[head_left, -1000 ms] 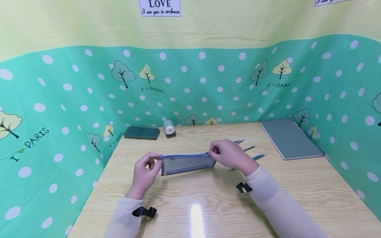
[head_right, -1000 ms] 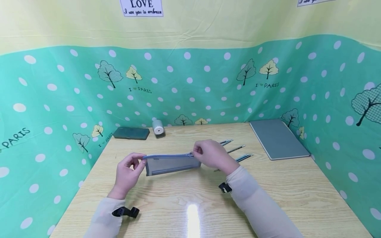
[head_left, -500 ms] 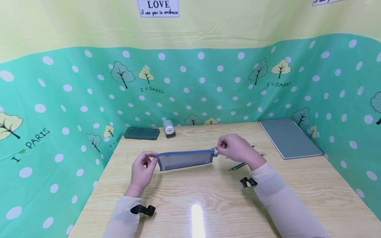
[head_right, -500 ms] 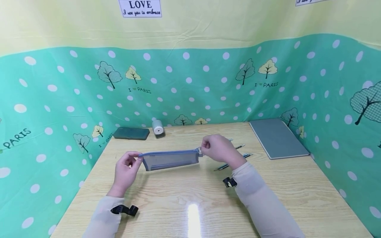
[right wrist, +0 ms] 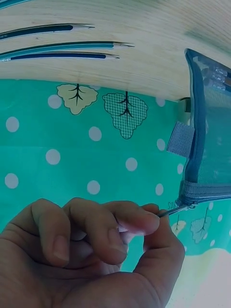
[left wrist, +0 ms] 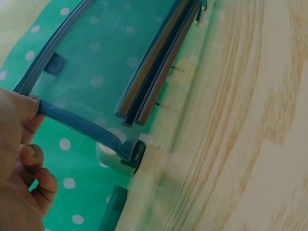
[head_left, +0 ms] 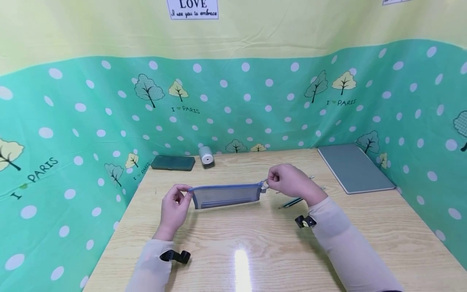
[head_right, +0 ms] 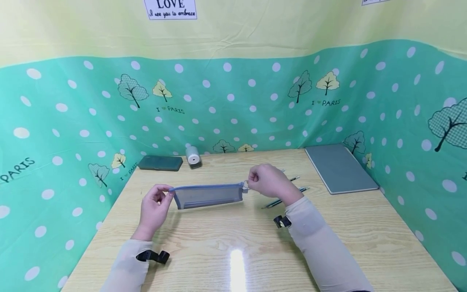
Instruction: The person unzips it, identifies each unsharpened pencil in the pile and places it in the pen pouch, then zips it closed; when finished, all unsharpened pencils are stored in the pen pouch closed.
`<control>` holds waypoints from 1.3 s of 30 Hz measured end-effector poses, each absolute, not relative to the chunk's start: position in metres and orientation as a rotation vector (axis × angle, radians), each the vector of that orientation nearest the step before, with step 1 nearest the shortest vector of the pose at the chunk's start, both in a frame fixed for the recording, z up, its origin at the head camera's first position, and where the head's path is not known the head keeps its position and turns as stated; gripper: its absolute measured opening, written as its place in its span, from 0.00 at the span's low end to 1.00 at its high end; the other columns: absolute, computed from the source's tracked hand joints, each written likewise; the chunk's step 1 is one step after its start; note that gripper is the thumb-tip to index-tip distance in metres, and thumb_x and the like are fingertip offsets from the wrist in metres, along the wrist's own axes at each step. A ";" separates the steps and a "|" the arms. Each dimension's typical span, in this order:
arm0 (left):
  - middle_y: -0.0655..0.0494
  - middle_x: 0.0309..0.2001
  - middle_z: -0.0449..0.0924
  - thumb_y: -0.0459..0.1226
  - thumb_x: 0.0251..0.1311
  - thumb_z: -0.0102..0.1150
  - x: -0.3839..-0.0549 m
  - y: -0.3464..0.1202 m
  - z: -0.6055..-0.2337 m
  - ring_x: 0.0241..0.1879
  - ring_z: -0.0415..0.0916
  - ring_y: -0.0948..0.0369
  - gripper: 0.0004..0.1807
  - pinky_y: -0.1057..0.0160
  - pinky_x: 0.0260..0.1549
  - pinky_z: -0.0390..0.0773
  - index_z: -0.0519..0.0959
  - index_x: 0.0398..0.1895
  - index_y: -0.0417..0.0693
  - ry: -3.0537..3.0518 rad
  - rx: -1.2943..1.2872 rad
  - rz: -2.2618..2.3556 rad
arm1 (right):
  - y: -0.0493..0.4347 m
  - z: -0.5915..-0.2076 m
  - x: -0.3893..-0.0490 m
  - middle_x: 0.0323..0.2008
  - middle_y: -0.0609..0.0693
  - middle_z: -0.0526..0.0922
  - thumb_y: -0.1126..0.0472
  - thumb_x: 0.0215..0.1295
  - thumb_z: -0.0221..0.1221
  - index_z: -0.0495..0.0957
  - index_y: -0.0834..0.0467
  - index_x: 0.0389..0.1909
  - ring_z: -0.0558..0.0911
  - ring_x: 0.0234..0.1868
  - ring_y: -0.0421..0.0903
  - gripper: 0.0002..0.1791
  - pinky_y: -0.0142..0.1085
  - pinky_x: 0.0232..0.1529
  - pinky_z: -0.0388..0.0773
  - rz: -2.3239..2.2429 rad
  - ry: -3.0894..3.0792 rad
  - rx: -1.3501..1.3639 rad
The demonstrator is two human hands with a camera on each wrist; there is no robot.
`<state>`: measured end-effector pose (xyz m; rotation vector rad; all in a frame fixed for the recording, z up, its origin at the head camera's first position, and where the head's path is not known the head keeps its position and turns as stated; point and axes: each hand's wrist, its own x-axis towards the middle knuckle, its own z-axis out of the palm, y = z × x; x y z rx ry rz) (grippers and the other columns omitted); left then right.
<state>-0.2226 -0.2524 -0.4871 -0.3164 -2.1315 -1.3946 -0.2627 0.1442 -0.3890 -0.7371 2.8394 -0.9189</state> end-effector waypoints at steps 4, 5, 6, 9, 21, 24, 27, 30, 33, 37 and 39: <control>0.51 0.20 0.67 0.30 0.67 0.68 -0.220 -0.251 -0.485 0.19 0.62 0.59 0.06 0.66 0.18 0.62 0.84 0.44 0.46 -2.148 -0.316 -1.401 | 0.145 -0.389 -0.263 0.21 0.43 0.79 0.58 0.73 0.60 0.79 0.50 0.28 0.75 0.21 0.42 0.11 0.41 0.29 0.74 -0.916 2.837 -0.739; 0.51 0.22 0.70 0.29 0.67 0.68 -0.220 -0.251 -0.484 0.19 0.63 0.59 0.07 0.67 0.18 0.63 0.84 0.45 0.46 -2.158 -0.315 -1.409 | 0.145 -0.389 -0.263 0.22 0.43 0.79 0.58 0.74 0.60 0.79 0.50 0.29 0.76 0.21 0.42 0.10 0.41 0.29 0.75 -0.918 2.835 -0.736; 0.50 0.25 0.72 0.29 0.68 0.67 -0.219 -0.250 -0.484 0.20 0.64 0.59 0.08 0.67 0.19 0.64 0.84 0.47 0.45 -2.169 -0.314 -1.413 | 0.145 -0.389 -0.264 0.23 0.43 0.80 0.59 0.74 0.60 0.80 0.51 0.29 0.77 0.22 0.42 0.10 0.41 0.29 0.76 -0.922 2.831 -0.738; 0.50 0.34 0.79 0.27 0.68 0.66 -0.218 -0.248 -0.484 0.22 0.65 0.58 0.11 0.67 0.20 0.66 0.84 0.50 0.44 -2.207 -0.312 -1.411 | 0.147 -0.391 -0.264 0.25 0.43 0.82 0.61 0.73 0.61 0.81 0.53 0.32 0.81 0.23 0.42 0.07 0.40 0.29 0.78 -0.949 2.827 -0.736; 0.47 0.31 0.76 0.23 0.66 0.65 -0.197 -0.233 -0.455 0.24 0.67 0.54 0.09 0.65 0.24 0.68 0.84 0.47 0.38 -2.280 -0.320 -1.392 | 0.143 -0.393 -0.266 0.30 0.46 0.85 0.66 0.70 0.59 0.86 0.60 0.50 0.85 0.26 0.47 0.12 0.40 0.33 0.82 -1.054 2.778 -0.699; 0.46 0.27 0.76 0.23 0.65 0.65 -0.203 -0.238 -0.465 0.24 0.68 0.56 0.10 0.65 0.23 0.69 0.83 0.47 0.39 -2.287 -0.307 -1.441 | 0.142 -0.395 -0.266 0.31 0.48 0.86 0.65 0.72 0.60 0.87 0.60 0.51 0.85 0.25 0.44 0.12 0.39 0.34 0.82 -1.061 2.757 -0.702; 0.44 0.28 0.80 0.23 0.65 0.65 -0.210 -0.246 -0.479 0.23 0.71 0.59 0.10 0.67 0.22 0.70 0.83 0.47 0.39 -2.280 -0.307 -1.530 | 0.142 -0.399 -0.266 0.31 0.48 0.87 0.64 0.73 0.62 0.88 0.58 0.48 0.84 0.26 0.43 0.09 0.39 0.33 0.82 -1.065 2.744 -0.709; 0.42 0.30 0.83 0.24 0.66 0.66 -0.214 -0.254 -0.488 0.23 0.74 0.59 0.10 0.68 0.21 0.73 0.83 0.47 0.39 -2.282 -0.324 -1.624 | 0.143 -0.403 -0.265 0.31 0.47 0.87 0.63 0.72 0.63 0.89 0.57 0.46 0.84 0.27 0.44 0.08 0.39 0.31 0.82 -1.066 2.730 -0.707; 0.41 0.33 0.85 0.26 0.67 0.66 -0.213 -0.260 -0.491 0.23 0.78 0.54 0.09 0.64 0.22 0.79 0.83 0.48 0.40 -2.294 -0.358 -1.687 | 0.143 -0.408 -0.261 0.30 0.46 0.86 0.61 0.72 0.65 0.89 0.54 0.44 0.84 0.27 0.45 0.06 0.39 0.29 0.81 -1.088 2.719 -0.700; 0.39 0.35 0.86 0.30 0.67 0.69 -0.210 -0.268 -0.493 0.24 0.80 0.49 0.09 0.59 0.22 0.82 0.84 0.48 0.42 -2.309 -0.377 -1.721 | 0.142 -0.415 -0.252 0.29 0.43 0.84 0.59 0.72 0.66 0.89 0.52 0.41 0.82 0.26 0.44 0.04 0.39 0.26 0.79 -1.142 2.710 -0.722; 0.39 0.35 0.85 0.31 0.64 0.72 -0.209 -0.271 -0.492 0.23 0.81 0.51 0.10 0.60 0.22 0.81 0.84 0.47 0.42 -2.327 -0.375 -1.717 | 0.141 -0.419 -0.247 0.28 0.42 0.84 0.60 0.71 0.66 0.88 0.52 0.39 0.81 0.25 0.43 0.03 0.38 0.26 0.79 -1.161 2.713 -0.757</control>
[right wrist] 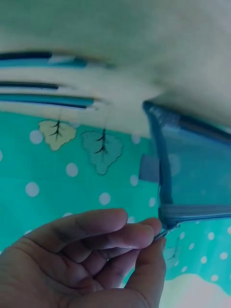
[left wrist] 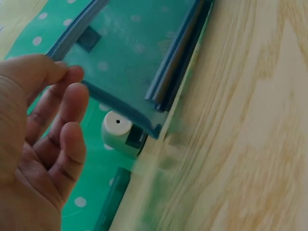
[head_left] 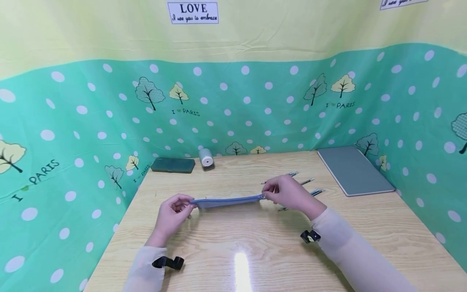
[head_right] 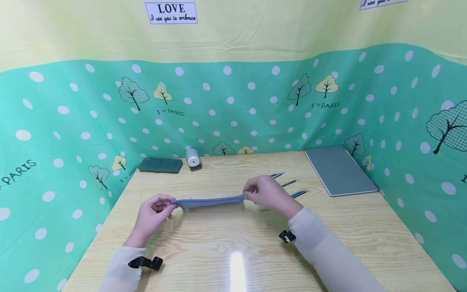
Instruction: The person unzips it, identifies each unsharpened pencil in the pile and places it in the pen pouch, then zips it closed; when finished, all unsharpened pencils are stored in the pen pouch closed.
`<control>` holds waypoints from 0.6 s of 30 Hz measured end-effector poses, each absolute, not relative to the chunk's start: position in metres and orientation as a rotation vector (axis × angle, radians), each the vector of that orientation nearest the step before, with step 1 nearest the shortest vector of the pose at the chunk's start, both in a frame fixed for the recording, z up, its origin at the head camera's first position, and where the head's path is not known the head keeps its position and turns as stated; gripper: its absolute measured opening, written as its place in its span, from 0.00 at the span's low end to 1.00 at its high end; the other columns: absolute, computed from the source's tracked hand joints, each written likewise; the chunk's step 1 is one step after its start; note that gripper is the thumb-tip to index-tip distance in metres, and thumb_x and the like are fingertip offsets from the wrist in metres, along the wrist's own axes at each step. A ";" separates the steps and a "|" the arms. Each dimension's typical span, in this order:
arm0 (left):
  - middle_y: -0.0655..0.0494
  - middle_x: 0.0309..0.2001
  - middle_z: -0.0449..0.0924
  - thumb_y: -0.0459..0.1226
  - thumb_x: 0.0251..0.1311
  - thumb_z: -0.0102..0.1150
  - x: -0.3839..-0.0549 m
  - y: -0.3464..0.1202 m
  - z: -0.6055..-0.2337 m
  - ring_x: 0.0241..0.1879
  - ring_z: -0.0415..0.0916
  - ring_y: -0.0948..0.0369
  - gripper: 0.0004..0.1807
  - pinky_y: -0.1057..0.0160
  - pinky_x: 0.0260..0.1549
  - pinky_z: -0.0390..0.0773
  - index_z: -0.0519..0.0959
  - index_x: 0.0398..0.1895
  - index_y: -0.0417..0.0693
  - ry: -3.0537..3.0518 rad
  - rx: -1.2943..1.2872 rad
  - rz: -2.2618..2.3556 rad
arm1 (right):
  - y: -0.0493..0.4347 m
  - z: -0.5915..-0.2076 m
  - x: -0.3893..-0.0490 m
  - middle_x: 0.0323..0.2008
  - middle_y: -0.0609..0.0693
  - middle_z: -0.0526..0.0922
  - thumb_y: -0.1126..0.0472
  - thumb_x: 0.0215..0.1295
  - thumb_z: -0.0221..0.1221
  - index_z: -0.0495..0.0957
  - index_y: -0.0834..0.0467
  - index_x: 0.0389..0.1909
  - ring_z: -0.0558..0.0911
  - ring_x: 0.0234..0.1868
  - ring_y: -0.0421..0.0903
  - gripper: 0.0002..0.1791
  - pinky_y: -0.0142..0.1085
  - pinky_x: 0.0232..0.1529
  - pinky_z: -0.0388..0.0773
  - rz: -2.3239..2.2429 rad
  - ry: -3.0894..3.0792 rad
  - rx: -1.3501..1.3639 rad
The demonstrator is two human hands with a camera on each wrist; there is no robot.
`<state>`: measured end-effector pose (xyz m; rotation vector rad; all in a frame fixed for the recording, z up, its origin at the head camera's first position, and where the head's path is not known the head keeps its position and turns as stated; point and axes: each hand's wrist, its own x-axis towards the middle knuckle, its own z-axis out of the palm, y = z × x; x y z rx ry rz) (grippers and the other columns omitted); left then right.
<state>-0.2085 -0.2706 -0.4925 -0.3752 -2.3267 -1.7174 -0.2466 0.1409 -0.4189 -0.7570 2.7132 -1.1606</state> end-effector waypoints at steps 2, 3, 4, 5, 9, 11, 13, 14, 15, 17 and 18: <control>0.42 0.35 0.86 0.31 0.61 0.75 -0.206 -0.274 -0.492 0.24 0.80 0.54 0.12 0.62 0.22 0.80 0.85 0.46 0.43 -2.359 -0.378 -1.710 | 0.140 -0.423 -0.241 0.28 0.39 0.83 0.60 0.70 0.67 0.88 0.51 0.38 0.81 0.25 0.42 0.02 0.37 0.26 0.79 -1.162 2.728 -0.792; 0.45 0.34 0.86 0.31 0.60 0.76 -0.205 -0.275 -0.492 0.24 0.80 0.56 0.13 0.63 0.22 0.79 0.85 0.47 0.44 -2.378 -0.384 -1.704 | 0.140 -0.426 -0.238 0.27 0.38 0.83 0.60 0.70 0.68 0.88 0.50 0.37 0.80 0.25 0.41 0.02 0.37 0.27 0.79 -1.153 2.743 -0.808; 0.47 0.34 0.86 0.32 0.59 0.76 -0.204 -0.276 -0.492 0.24 0.80 0.57 0.13 0.63 0.22 0.79 0.85 0.46 0.44 -2.393 -0.387 -1.699 | 0.139 -0.428 -0.235 0.27 0.37 0.83 0.60 0.69 0.68 0.88 0.49 0.36 0.79 0.25 0.41 0.02 0.36 0.26 0.78 -1.146 2.752 -0.824; 0.46 0.35 0.86 0.32 0.59 0.76 -0.203 -0.278 -0.491 0.24 0.80 0.57 0.13 0.63 0.22 0.79 0.85 0.47 0.44 -2.406 -0.396 -1.702 | 0.139 -0.430 -0.233 0.27 0.36 0.82 0.60 0.69 0.68 0.88 0.49 0.36 0.79 0.25 0.40 0.02 0.35 0.26 0.78 -1.140 2.761 -0.834; 0.44 0.36 0.88 0.36 0.64 0.73 -0.200 -0.282 -0.491 0.26 0.82 0.50 0.10 0.60 0.24 0.82 0.86 0.47 0.46 -2.444 -0.430 -1.724 | 0.139 -0.438 -0.225 0.27 0.37 0.83 0.59 0.69 0.69 0.88 0.48 0.34 0.78 0.25 0.39 0.03 0.34 0.26 0.76 -1.147 2.736 -0.842; 0.41 0.37 0.87 0.37 0.66 0.71 -0.200 -0.284 -0.491 0.26 0.82 0.46 0.09 0.59 0.24 0.82 0.86 0.47 0.46 -2.469 -0.445 -1.727 | 0.139 -0.442 -0.222 0.27 0.38 0.83 0.59 0.69 0.69 0.87 0.47 0.34 0.78 0.26 0.39 0.04 0.34 0.26 0.76 -1.157 2.708 -0.840; 0.39 0.36 0.87 0.37 0.66 0.71 -0.200 -0.287 -0.493 0.25 0.81 0.48 0.09 0.60 0.23 0.81 0.86 0.46 0.46 -2.497 -0.460 -1.716 | 0.139 -0.446 -0.219 0.27 0.37 0.83 0.59 0.69 0.69 0.87 0.48 0.34 0.79 0.26 0.39 0.03 0.34 0.27 0.77 -1.155 2.690 -0.847; 0.39 0.35 0.87 0.37 0.66 0.72 -0.201 -0.289 -0.493 0.25 0.80 0.50 0.08 0.62 0.22 0.79 0.87 0.46 0.47 -2.513 -0.470 -1.705 | 0.138 -0.447 -0.218 0.27 0.36 0.83 0.58 0.68 0.70 0.87 0.47 0.34 0.79 0.26 0.39 0.03 0.34 0.28 0.77 -1.144 2.689 -0.846; 0.38 0.34 0.87 0.37 0.66 0.72 -0.201 -0.290 -0.494 0.24 0.79 0.52 0.08 0.63 0.21 0.78 0.87 0.46 0.47 -2.528 -0.481 -1.695 | 0.138 -0.449 -0.218 0.27 0.36 0.83 0.58 0.68 0.70 0.87 0.47 0.34 0.79 0.27 0.39 0.03 0.34 0.28 0.78 -1.138 2.685 -0.848; 0.40 0.34 0.87 0.37 0.65 0.73 -0.201 -0.292 -0.494 0.23 0.77 0.57 0.08 0.64 0.21 0.77 0.87 0.45 0.48 -2.555 -0.498 -1.683 | 0.138 -0.451 -0.217 0.27 0.35 0.83 0.58 0.68 0.70 0.87 0.47 0.34 0.80 0.28 0.38 0.03 0.35 0.30 0.79 -1.118 2.673 -0.856; 0.42 0.34 0.87 0.38 0.64 0.73 -0.202 -0.293 -0.494 0.23 0.77 0.59 0.08 0.64 0.21 0.77 0.87 0.44 0.49 -2.572 -0.504 -1.676 | 0.138 -0.452 -0.216 0.28 0.35 0.83 0.58 0.68 0.70 0.87 0.47 0.34 0.81 0.29 0.38 0.03 0.35 0.31 0.80 -1.107 2.663 -0.860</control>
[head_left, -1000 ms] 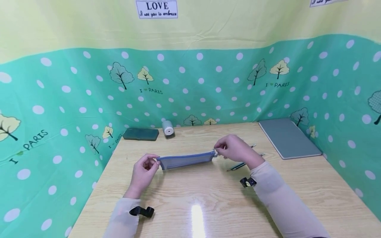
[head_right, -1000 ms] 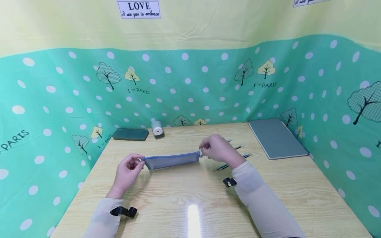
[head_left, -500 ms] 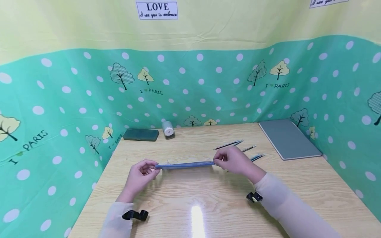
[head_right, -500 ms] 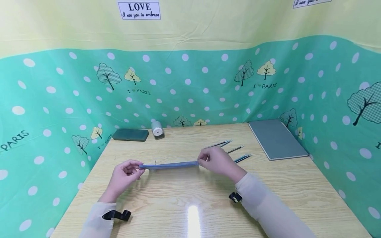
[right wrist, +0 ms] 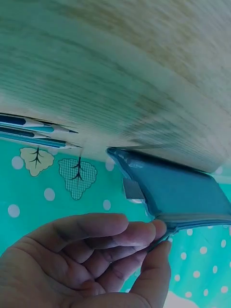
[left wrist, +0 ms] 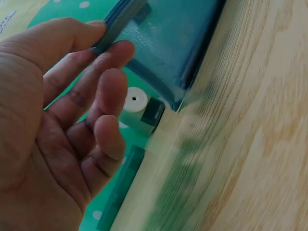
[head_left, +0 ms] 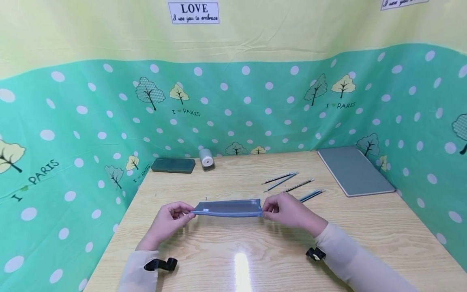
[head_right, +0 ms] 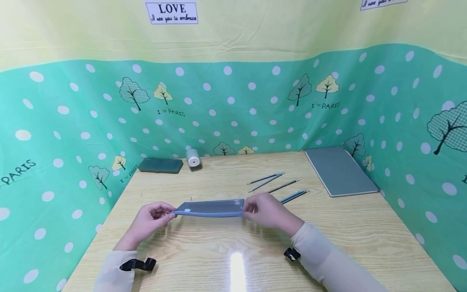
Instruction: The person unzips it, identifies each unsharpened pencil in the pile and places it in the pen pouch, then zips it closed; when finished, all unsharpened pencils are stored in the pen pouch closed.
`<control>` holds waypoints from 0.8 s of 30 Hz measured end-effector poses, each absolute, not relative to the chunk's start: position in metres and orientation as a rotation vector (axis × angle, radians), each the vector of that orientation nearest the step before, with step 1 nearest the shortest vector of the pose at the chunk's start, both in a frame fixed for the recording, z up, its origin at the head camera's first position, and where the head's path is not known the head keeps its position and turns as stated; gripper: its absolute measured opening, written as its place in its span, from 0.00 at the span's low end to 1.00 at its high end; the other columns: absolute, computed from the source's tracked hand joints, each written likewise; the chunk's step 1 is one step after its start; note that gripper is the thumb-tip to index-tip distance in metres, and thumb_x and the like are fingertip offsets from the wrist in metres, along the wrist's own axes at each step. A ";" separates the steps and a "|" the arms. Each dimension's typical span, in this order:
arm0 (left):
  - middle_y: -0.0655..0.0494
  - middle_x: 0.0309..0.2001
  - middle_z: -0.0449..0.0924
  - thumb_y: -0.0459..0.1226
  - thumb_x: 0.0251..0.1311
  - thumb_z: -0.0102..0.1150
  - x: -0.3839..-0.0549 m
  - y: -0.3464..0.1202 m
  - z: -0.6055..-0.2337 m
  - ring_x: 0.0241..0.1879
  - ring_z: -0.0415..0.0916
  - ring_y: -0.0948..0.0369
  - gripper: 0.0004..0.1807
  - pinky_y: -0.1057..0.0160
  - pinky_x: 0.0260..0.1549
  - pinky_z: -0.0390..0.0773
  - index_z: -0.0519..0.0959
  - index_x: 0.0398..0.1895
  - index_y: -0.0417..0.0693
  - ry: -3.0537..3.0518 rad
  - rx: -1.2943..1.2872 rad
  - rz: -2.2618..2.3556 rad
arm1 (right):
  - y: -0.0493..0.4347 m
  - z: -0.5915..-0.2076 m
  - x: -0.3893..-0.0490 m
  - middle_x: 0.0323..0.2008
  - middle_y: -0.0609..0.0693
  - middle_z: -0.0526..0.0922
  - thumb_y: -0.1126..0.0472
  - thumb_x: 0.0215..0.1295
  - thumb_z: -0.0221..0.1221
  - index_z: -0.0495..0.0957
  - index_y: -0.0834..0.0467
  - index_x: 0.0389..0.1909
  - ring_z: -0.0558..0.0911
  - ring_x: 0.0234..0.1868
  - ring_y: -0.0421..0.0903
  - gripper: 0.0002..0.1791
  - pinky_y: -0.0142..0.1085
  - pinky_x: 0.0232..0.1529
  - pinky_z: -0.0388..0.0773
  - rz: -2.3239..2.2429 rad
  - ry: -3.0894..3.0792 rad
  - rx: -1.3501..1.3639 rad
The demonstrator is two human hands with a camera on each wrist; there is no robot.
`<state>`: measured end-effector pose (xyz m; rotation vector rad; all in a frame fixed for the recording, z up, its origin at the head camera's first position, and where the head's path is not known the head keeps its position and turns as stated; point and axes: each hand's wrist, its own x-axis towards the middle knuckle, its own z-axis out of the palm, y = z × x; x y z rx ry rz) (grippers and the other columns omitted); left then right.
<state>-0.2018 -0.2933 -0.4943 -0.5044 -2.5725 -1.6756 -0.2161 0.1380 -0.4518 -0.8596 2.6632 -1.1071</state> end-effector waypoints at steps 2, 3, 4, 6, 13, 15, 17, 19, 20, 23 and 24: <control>0.45 0.33 0.87 0.39 0.63 0.74 -0.202 -0.295 -0.494 0.22 0.75 0.61 0.08 0.65 0.20 0.75 0.88 0.43 0.50 -2.615 -0.512 -1.662 | 0.137 -0.454 -0.215 0.28 0.36 0.84 0.59 0.68 0.70 0.87 0.49 0.35 0.81 0.30 0.38 0.02 0.36 0.32 0.81 -1.093 2.636 -0.867; 0.46 0.34 0.87 0.39 0.63 0.75 -0.202 -0.296 -0.495 0.21 0.74 0.62 0.08 0.65 0.19 0.74 0.88 0.43 0.51 -2.639 -0.511 -1.660 | 0.137 -0.455 -0.215 0.28 0.36 0.84 0.60 0.68 0.70 0.87 0.50 0.35 0.81 0.30 0.38 0.02 0.36 0.32 0.81 -1.086 2.626 -0.882; 0.47 0.34 0.87 0.39 0.63 0.75 -0.202 -0.297 -0.495 0.21 0.74 0.61 0.08 0.66 0.18 0.73 0.87 0.43 0.51 -2.663 -0.511 -1.659 | 0.137 -0.456 -0.215 0.29 0.36 0.84 0.60 0.67 0.70 0.87 0.50 0.35 0.81 0.30 0.38 0.02 0.35 0.32 0.81 -1.067 2.623 -0.897; 0.49 0.35 0.87 0.40 0.63 0.74 -0.203 -0.299 -0.497 0.20 0.76 0.58 0.09 0.66 0.16 0.73 0.87 0.44 0.51 -2.715 -0.506 -1.658 | 0.135 -0.460 -0.214 0.28 0.37 0.83 0.62 0.66 0.70 0.86 0.50 0.35 0.81 0.30 0.37 0.03 0.34 0.33 0.80 -1.039 2.614 -0.927; 0.50 0.35 0.86 0.36 0.62 0.75 -0.203 -0.301 -0.502 0.19 0.73 0.62 0.10 0.67 0.16 0.73 0.85 0.43 0.48 -2.810 -0.524 -1.635 | 0.130 -0.467 -0.210 0.27 0.35 0.81 0.63 0.64 0.71 0.84 0.47 0.33 0.79 0.27 0.35 0.07 0.33 0.32 0.80 -0.917 2.609 -0.974; 0.52 0.34 0.86 0.36 0.60 0.76 -0.202 -0.301 -0.503 0.20 0.71 0.65 0.10 0.68 0.17 0.71 0.85 0.42 0.48 -2.833 -0.537 -1.615 | 0.130 -0.468 -0.208 0.26 0.35 0.81 0.63 0.63 0.71 0.84 0.47 0.32 0.79 0.27 0.35 0.07 0.33 0.32 0.79 -0.893 2.608 -0.974; 0.53 0.34 0.86 0.36 0.58 0.77 -0.202 -0.300 -0.504 0.21 0.70 0.66 0.11 0.69 0.18 0.71 0.85 0.41 0.49 -2.867 -0.544 -1.597 | 0.129 -0.468 -0.207 0.26 0.35 0.80 0.63 0.62 0.72 0.84 0.47 0.32 0.78 0.28 0.35 0.08 0.33 0.32 0.79 -0.874 2.600 -0.974; 0.54 0.33 0.86 0.36 0.57 0.78 -0.202 -0.300 -0.504 0.21 0.69 0.66 0.10 0.69 0.19 0.70 0.85 0.40 0.50 -2.906 -0.541 -1.577 | 0.128 -0.469 -0.206 0.27 0.36 0.80 0.63 0.61 0.72 0.83 0.48 0.32 0.78 0.28 0.35 0.08 0.33 0.33 0.78 -0.859 2.591 -0.975; 0.54 0.33 0.86 0.37 0.57 0.78 -0.202 -0.300 -0.504 0.21 0.69 0.66 0.10 0.69 0.19 0.70 0.85 0.39 0.50 -2.925 -0.538 -1.562 | 0.128 -0.469 -0.206 0.26 0.36 0.80 0.64 0.61 0.72 0.83 0.48 0.32 0.78 0.28 0.35 0.08 0.33 0.32 0.78 -0.854 2.589 -0.982; 0.55 0.33 0.85 0.38 0.56 0.79 -0.201 -0.299 -0.504 0.20 0.69 0.65 0.10 0.68 0.19 0.70 0.85 0.38 0.52 -2.973 -0.526 -1.518 | 0.128 -0.471 -0.205 0.26 0.36 0.80 0.64 0.60 0.72 0.83 0.48 0.32 0.77 0.28 0.35 0.09 0.33 0.32 0.77 -0.842 2.584 -0.991; 0.56 0.33 0.85 0.38 0.56 0.79 -0.201 -0.298 -0.504 0.20 0.69 0.65 0.10 0.68 0.19 0.70 0.85 0.38 0.53 -2.982 -0.525 -1.505 | 0.128 -0.471 -0.205 0.26 0.36 0.79 0.64 0.60 0.73 0.83 0.48 0.32 0.77 0.27 0.34 0.09 0.33 0.32 0.77 -0.838 2.586 -0.994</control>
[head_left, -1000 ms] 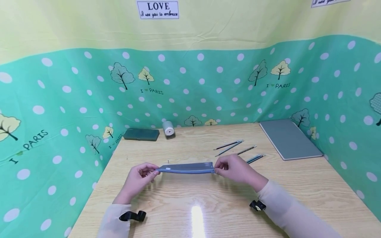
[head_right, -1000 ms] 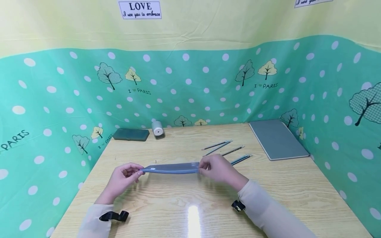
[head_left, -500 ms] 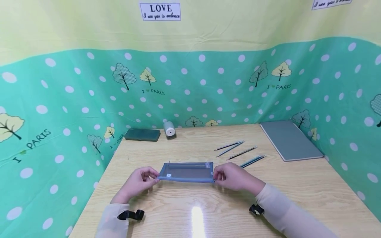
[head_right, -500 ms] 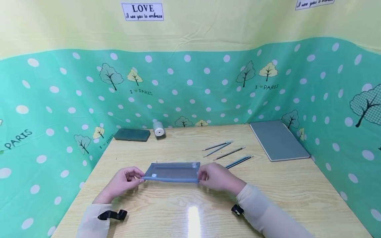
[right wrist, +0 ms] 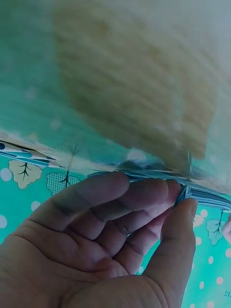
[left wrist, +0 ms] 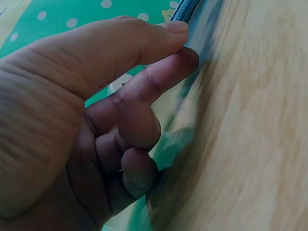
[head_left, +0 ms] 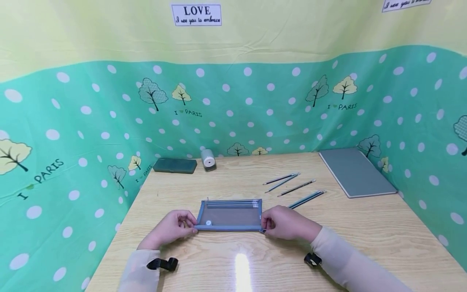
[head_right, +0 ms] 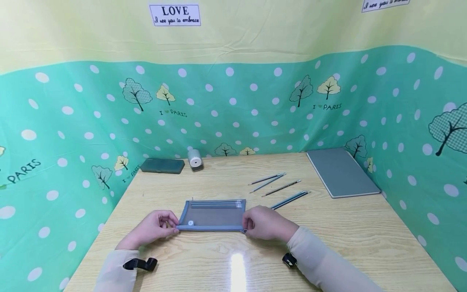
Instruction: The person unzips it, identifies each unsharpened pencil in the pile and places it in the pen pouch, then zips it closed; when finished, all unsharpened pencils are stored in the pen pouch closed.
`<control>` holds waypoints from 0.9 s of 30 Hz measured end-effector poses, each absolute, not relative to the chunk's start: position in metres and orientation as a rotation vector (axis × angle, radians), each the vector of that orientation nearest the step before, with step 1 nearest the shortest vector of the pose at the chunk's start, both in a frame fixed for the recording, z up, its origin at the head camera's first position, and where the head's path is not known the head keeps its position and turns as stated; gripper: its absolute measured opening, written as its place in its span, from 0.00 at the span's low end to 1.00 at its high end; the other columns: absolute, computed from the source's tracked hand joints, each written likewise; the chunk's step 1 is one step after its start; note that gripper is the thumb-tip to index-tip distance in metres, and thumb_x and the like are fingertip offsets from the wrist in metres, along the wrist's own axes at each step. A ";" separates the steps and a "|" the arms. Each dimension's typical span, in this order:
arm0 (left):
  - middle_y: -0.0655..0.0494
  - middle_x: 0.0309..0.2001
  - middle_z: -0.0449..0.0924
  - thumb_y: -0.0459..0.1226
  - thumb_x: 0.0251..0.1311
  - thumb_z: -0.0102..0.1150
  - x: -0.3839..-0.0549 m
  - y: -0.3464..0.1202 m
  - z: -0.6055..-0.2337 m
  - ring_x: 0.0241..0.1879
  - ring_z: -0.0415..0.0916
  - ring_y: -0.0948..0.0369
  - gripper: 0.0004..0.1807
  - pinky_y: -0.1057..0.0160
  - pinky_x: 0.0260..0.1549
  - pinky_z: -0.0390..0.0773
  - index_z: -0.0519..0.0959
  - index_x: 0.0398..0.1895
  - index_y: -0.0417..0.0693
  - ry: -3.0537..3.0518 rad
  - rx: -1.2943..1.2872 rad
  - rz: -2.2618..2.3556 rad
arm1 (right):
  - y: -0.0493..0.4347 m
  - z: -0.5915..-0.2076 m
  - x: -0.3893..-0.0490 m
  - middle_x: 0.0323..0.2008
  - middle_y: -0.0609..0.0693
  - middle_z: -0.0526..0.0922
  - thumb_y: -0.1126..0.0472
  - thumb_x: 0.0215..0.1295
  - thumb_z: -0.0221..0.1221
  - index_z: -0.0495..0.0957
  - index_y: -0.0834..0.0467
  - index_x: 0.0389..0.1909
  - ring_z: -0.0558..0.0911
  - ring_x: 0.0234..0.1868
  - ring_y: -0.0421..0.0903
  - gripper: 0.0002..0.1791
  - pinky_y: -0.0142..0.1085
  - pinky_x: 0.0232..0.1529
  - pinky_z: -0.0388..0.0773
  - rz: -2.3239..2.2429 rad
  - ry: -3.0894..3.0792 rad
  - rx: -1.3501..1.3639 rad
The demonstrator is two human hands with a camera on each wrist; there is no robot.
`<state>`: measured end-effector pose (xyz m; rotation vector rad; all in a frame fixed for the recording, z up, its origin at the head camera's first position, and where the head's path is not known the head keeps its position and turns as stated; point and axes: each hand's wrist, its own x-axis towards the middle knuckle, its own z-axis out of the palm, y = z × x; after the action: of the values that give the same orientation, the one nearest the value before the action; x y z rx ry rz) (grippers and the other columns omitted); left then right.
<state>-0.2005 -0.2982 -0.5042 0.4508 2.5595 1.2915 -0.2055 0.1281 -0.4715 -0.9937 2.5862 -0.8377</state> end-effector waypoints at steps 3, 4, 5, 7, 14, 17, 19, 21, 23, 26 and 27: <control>0.57 0.33 0.85 0.39 0.56 0.79 -0.200 -0.298 -0.504 0.21 0.69 0.65 0.10 0.67 0.19 0.70 0.85 0.37 0.54 2.586 0.456 1.248 | 0.129 -0.474 -0.207 0.25 0.36 0.79 0.65 0.59 0.72 0.83 0.48 0.31 0.76 0.27 0.34 0.09 0.32 0.31 0.77 -0.828 2.589 -0.999; 0.57 0.33 0.85 0.39 0.56 0.79 -0.200 -0.297 -0.504 0.21 0.69 0.65 0.10 0.67 0.20 0.70 0.86 0.37 0.55 2.595 0.458 1.235 | 0.129 -0.475 -0.207 0.25 0.36 0.79 0.65 0.59 0.72 0.83 0.48 0.31 0.76 0.26 0.34 0.09 0.32 0.31 0.77 -0.827 2.589 -1.000; 0.58 0.33 0.84 0.40 0.56 0.79 -0.200 -0.297 -0.504 0.21 0.69 0.65 0.10 0.67 0.20 0.70 0.86 0.37 0.55 2.603 0.460 1.226 | 0.129 -0.476 -0.207 0.25 0.36 0.79 0.65 0.59 0.72 0.83 0.48 0.31 0.76 0.26 0.34 0.09 0.33 0.30 0.77 -0.828 2.588 -1.006; 0.59 0.33 0.84 0.40 0.55 0.79 -0.200 -0.297 -0.505 0.21 0.69 0.65 0.10 0.67 0.20 0.70 0.86 0.37 0.56 2.615 0.463 1.215 | 0.129 -0.477 -0.208 0.25 0.36 0.78 0.65 0.59 0.72 0.82 0.48 0.31 0.76 0.26 0.34 0.09 0.32 0.30 0.76 -0.828 2.589 -1.011; 0.58 0.31 0.83 0.38 0.56 0.79 -0.200 -0.296 -0.507 0.22 0.70 0.64 0.09 0.67 0.20 0.71 0.85 0.36 0.54 2.611 0.462 1.201 | 0.129 -0.480 -0.209 0.24 0.36 0.78 0.65 0.59 0.72 0.82 0.48 0.30 0.75 0.26 0.34 0.10 0.32 0.29 0.76 -0.841 2.578 -1.009; 0.58 0.30 0.82 0.37 0.57 0.78 -0.200 -0.296 -0.508 0.22 0.71 0.64 0.09 0.67 0.21 0.71 0.85 0.36 0.54 2.622 0.468 1.181 | 0.130 -0.480 -0.209 0.24 0.36 0.78 0.65 0.58 0.72 0.82 0.48 0.30 0.75 0.25 0.34 0.10 0.32 0.29 0.76 -0.851 2.569 -1.005; 0.59 0.30 0.82 0.37 0.57 0.78 -0.200 -0.296 -0.508 0.22 0.70 0.64 0.09 0.67 0.21 0.70 0.85 0.36 0.54 2.626 0.469 1.178 | 0.130 -0.479 -0.208 0.24 0.37 0.78 0.65 0.58 0.73 0.81 0.48 0.30 0.75 0.25 0.34 0.10 0.32 0.29 0.76 -0.853 2.567 -1.004; 0.58 0.29 0.82 0.37 0.57 0.78 -0.200 -0.296 -0.508 0.22 0.70 0.64 0.09 0.67 0.21 0.70 0.85 0.36 0.54 2.627 0.470 1.177 | 0.130 -0.479 -0.208 0.24 0.37 0.78 0.64 0.58 0.73 0.81 0.48 0.30 0.75 0.25 0.34 0.10 0.32 0.29 0.76 -0.852 2.566 -1.004; 0.58 0.29 0.82 0.37 0.57 0.78 -0.200 -0.296 -0.508 0.22 0.71 0.63 0.09 0.67 0.21 0.70 0.85 0.36 0.54 2.625 0.471 1.179 | 0.129 -0.478 -0.208 0.24 0.37 0.78 0.64 0.58 0.73 0.81 0.49 0.30 0.75 0.25 0.34 0.10 0.32 0.29 0.76 -0.855 2.563 -1.003; 0.58 0.30 0.82 0.38 0.57 0.78 -0.199 -0.296 -0.507 0.23 0.71 0.63 0.09 0.67 0.21 0.71 0.85 0.37 0.54 2.625 0.466 1.177 | 0.129 -0.478 -0.208 0.24 0.38 0.78 0.65 0.58 0.74 0.81 0.49 0.30 0.75 0.25 0.34 0.11 0.32 0.28 0.76 -0.852 2.559 -0.994; 0.58 0.30 0.82 0.38 0.57 0.79 -0.199 -0.296 -0.506 0.23 0.71 0.62 0.09 0.67 0.21 0.71 0.85 0.37 0.54 2.625 0.460 1.175 | 0.129 -0.477 -0.208 0.23 0.38 0.79 0.64 0.58 0.74 0.81 0.49 0.30 0.75 0.25 0.34 0.11 0.32 0.28 0.76 -0.850 2.558 -0.991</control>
<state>-0.1989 -0.2956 -0.5057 0.4600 2.6251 1.1755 -0.2079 0.1288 -0.4773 -0.9914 2.5576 -0.8500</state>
